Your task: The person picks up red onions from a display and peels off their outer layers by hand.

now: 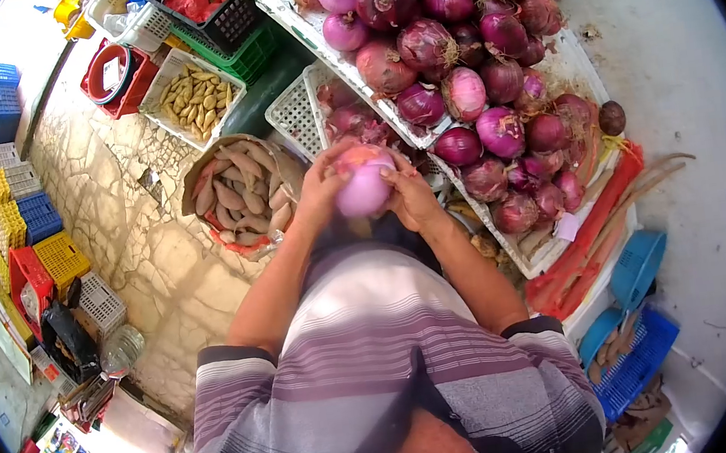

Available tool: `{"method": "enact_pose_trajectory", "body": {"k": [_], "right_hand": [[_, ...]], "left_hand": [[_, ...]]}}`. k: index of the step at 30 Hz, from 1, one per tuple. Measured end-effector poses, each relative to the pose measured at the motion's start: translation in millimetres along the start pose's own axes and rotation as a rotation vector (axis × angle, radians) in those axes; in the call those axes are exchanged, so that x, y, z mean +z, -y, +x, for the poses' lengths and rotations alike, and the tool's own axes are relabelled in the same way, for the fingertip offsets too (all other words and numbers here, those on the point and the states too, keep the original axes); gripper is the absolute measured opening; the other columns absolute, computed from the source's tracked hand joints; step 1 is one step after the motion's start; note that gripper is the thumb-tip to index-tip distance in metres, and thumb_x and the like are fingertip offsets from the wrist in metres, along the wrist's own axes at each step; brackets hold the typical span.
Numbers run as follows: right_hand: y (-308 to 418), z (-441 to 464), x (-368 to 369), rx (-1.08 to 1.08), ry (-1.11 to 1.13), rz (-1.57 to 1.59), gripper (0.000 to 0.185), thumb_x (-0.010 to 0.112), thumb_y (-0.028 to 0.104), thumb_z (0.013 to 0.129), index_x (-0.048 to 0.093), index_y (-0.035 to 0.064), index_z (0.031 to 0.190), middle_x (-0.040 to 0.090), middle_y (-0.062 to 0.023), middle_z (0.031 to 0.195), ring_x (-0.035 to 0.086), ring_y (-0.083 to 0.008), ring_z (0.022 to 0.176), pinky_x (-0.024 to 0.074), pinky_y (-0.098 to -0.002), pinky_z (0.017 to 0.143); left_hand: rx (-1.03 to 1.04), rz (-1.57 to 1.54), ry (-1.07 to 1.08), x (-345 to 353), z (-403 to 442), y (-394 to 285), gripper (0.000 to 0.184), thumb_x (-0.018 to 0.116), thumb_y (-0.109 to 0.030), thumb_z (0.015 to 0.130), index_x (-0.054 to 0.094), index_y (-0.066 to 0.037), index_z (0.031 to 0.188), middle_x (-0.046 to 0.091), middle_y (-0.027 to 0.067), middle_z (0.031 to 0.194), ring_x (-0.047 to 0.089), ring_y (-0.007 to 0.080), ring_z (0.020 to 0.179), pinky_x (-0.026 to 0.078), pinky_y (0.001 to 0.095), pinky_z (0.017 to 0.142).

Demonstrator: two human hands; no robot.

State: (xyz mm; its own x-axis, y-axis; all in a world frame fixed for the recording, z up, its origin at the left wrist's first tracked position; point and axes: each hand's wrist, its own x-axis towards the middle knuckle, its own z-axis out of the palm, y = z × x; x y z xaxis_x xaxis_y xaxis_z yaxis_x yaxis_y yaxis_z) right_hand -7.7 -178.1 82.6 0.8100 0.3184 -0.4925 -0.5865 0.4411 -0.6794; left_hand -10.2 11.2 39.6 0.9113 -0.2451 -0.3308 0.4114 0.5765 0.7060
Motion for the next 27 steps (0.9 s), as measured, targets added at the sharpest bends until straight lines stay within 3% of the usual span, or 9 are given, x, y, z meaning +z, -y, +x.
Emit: {"method": "enact_pose_trajectory", "body": {"k": [1,4,8,12,14,21,24,25,27], "right_hand": [[-1,1,1,-0.028,-0.026,0.018,0.05,0.062,0.022,0.097,0.049,0.0068,0.142,0.06,-0.0113,0.13,0.062,-0.0226,0.114,0.0545,-0.038,0.095],[-11,6,-2,-0.167,-0.098,-0.004,0.052,0.061,0.017,0.094,0.048,0.0022,0.142,0.057,-0.0118,0.133,0.058,-0.0219,0.119,0.049,-0.0352,0.102],[-37,18,-13,-0.39,-0.161,-0.274,0.058,0.06,0.016,0.093,0.042,-0.0039,0.145,0.054,-0.0153,0.138,0.05,-0.0226,0.128,0.0395,-0.0353,0.111],[-22,20,-12,-0.442,-0.14,-0.611,0.056,0.055,0.018,0.094,0.042,-0.0058,0.144,0.054,-0.0149,0.137,0.05,-0.0215,0.126,0.0389,-0.0331,0.11],[-22,24,-5,-0.397,-0.142,-0.496,0.053,0.053,0.019,0.095,0.045,-0.0059,0.142,0.054,-0.0147,0.136,0.051,-0.0217,0.123,0.0399,-0.0328,0.108],[-36,31,-2,-0.343,-0.342,-0.466,0.045,0.055,0.015,0.093,0.051,-0.003,0.135,0.057,-0.0165,0.13,0.053,-0.026,0.122,0.0435,-0.0371,0.105],[-40,36,-22,-0.72,-0.324,-1.321,0.04,0.05,0.014,0.097,0.053,-0.0029,0.133,0.059,-0.017,0.125,0.055,-0.0272,0.12,0.0451,-0.0377,0.103],[-35,35,-19,-0.575,-0.342,-1.185,0.036,0.046,0.016,0.101,0.056,-0.0015,0.13,0.061,-0.0163,0.12,0.057,-0.0262,0.117,0.0463,-0.0373,0.101],[-42,35,-28,-0.328,-0.43,-0.608,0.035,0.047,0.02,0.102,0.059,-0.0007,0.128,0.062,-0.0148,0.119,0.058,-0.0249,0.115,0.0474,-0.0367,0.1]], "left_hand": [[-0.011,0.057,0.009,1,0,-2,0.065,0.07,-0.012,0.087,0.046,-0.003,0.146,0.054,0.0153,0.14,0.056,0.0254,0.126,0.043,0.0377,0.11],[0.293,0.498,-0.098,0,10,14,0.065,0.071,-0.011,0.089,0.045,-0.003,0.148,0.052,0.0131,0.141,0.054,0.0227,0.127,0.043,0.0347,0.108],[-0.025,-0.031,-0.123,18,5,5,0.063,0.064,-0.007,0.094,0.041,-0.004,0.152,0.051,0.0121,0.144,0.051,0.0193,0.128,0.039,0.0315,0.11],[0.066,0.042,-0.138,29,1,-2,0.064,0.067,-0.01,0.094,0.041,-0.003,0.152,0.052,0.0122,0.141,0.052,0.0195,0.125,0.042,0.032,0.108],[0.143,0.116,-0.154,22,3,3,0.065,0.069,-0.012,0.093,0.042,-0.004,0.152,0.054,0.0134,0.138,0.054,0.0197,0.123,0.046,0.0321,0.104],[0.142,0.141,-0.252,14,7,25,0.059,0.071,-0.013,0.092,0.05,-0.002,0.146,0.053,0.0138,0.14,0.052,0.0215,0.126,0.042,0.0332,0.108],[0.2,0.288,-0.277,13,10,36,0.056,0.072,-0.013,0.09,0.054,-0.001,0.141,0.053,0.0145,0.141,0.05,0.0242,0.129,0.039,0.0353,0.111],[0.225,0.32,-0.274,15,11,37,0.055,0.073,-0.013,0.09,0.055,-0.001,0.14,0.053,0.0148,0.141,0.05,0.025,0.131,0.038,0.036,0.112],[0.264,0.39,-0.279,16,7,35,0.055,0.074,-0.014,0.089,0.056,-0.001,0.139,0.053,0.0146,0.141,0.048,0.0258,0.133,0.037,0.0367,0.113]]}}
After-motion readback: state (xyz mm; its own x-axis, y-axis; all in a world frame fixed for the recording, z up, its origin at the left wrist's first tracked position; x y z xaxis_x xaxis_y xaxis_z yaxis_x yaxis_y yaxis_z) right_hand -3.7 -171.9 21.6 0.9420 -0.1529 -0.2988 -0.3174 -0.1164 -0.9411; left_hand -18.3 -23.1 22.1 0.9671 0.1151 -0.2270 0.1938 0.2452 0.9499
